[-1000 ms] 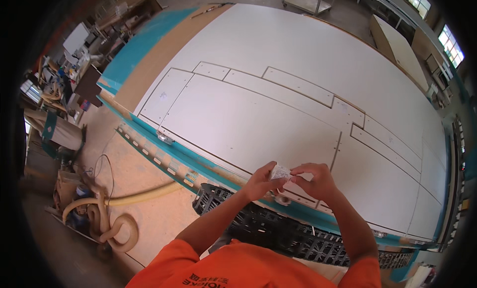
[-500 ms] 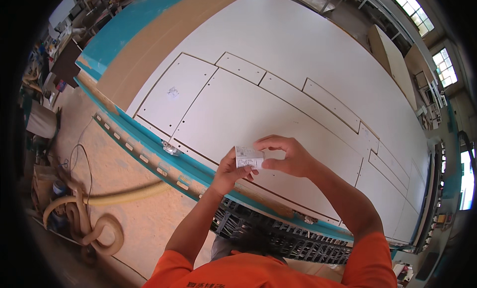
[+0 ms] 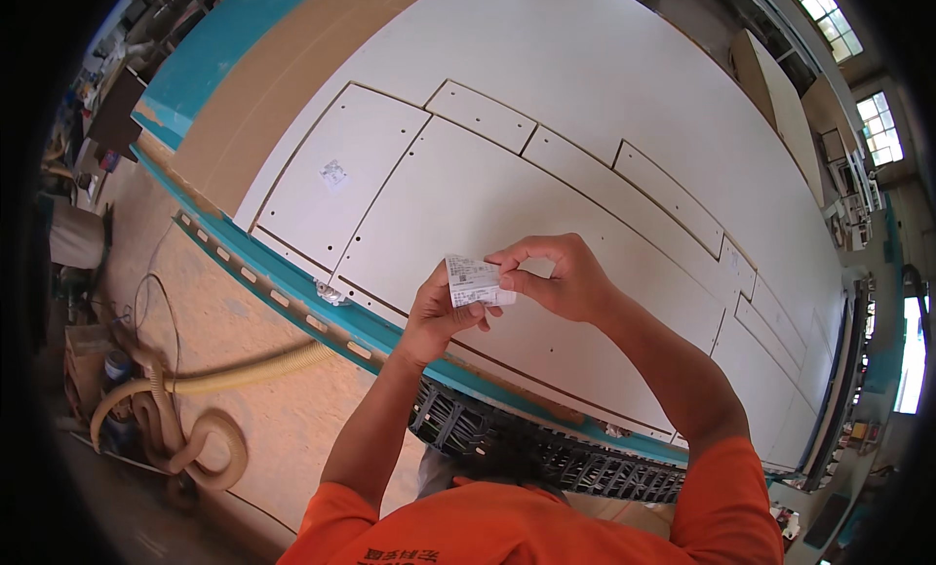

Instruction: The person walks through a woodworking shop, picks up a roll of labels, and applies them to pre-cut white wood panels on a CNC table. They then lift and stack the labeled panels.

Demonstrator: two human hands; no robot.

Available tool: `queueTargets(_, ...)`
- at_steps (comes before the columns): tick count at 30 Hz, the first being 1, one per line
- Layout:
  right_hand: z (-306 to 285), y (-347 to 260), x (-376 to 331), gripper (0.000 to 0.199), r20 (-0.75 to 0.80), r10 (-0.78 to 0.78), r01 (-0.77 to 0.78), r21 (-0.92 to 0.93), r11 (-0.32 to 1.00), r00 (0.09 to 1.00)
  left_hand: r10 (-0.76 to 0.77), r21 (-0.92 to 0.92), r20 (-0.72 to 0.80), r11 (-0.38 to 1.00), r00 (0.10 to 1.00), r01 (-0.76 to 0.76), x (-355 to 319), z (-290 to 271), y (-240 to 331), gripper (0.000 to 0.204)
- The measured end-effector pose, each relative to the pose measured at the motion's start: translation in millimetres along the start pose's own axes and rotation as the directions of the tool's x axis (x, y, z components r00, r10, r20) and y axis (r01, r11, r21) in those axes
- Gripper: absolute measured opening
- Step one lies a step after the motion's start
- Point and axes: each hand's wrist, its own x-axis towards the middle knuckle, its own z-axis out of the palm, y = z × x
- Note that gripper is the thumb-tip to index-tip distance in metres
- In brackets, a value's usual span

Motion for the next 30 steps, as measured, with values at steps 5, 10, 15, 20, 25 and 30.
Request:
queueTargets(5,-6,4,11,0.009,0.068,0.082,-0.084,0.028,0.996,0.994,-0.014,0.045,0.020,0.999,1.000,0.013,4,-3,1,0.044)
queueTargets(10,-11,16,30,0.010,-0.089,0.132,-0.106,0.252,0.962,0.987,0.004,0.144,-0.023,0.990,1.000,-0.001,8,-8,-2,0.044)
queueTargets(15,-54,50,94,0.014,-0.616,-0.056,-0.106,-0.224,0.969,0.785,0.094,0.248,-0.149,0.967,0.984,-0.055,6,-32,-17,0.041)
queueTargets(20,-65,90,162,0.010,-0.414,-0.568,0.010,-0.802,0.597,0.711,0.128,0.334,-0.175,0.941,0.976,-0.063,4,-35,-16,0.035)
queueTargets(25,-47,120,191,0.015,-0.288,-0.489,-0.041,-0.889,0.455,0.823,0.155,0.266,-0.210,0.959,0.965,-0.096,3,-39,-20,0.032)
queueTargets(30,-35,133,190,0.015,-0.327,-0.450,-0.064,-0.860,0.506,0.831,0.148,0.231,-0.211,0.968,0.966,-0.098,3,-39,-19,0.033)
